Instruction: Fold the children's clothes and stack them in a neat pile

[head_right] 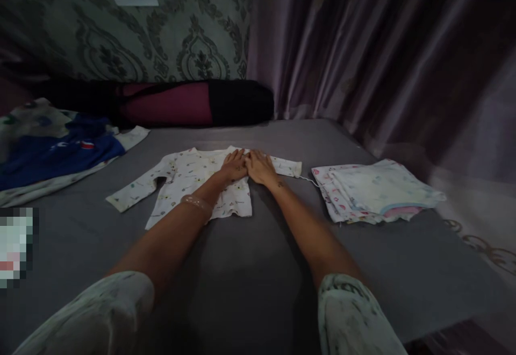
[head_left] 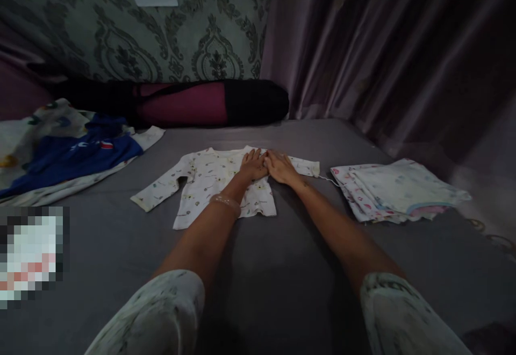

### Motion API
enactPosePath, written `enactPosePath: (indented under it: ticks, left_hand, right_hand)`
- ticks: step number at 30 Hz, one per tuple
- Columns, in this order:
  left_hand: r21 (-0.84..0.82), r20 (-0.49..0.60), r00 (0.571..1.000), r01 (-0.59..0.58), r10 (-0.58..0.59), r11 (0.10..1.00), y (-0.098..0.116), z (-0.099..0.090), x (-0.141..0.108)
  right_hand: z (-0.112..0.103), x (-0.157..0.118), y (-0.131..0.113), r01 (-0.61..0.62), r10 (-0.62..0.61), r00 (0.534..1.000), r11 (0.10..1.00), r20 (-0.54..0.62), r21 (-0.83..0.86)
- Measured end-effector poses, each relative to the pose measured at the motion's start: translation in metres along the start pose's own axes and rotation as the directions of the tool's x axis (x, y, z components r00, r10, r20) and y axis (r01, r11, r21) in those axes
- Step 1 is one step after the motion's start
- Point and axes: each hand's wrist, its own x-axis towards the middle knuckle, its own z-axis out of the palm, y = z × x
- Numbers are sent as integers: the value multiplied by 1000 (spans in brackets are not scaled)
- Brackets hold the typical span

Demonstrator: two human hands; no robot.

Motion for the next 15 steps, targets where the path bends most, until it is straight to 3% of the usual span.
enactPosePath:
  ticks: [5, 15]
  left_hand:
    - [13, 23, 1000, 14, -15, 1000, -2, 2, 4]
    - [-59, 21, 1000, -12, 13, 998, 0, -5, -3]
  right_hand:
    - [17, 9, -7, -93, 83, 993, 988, 80, 123]
    - [-5, -26, 31, -213, 224, 964, 973, 141, -90]
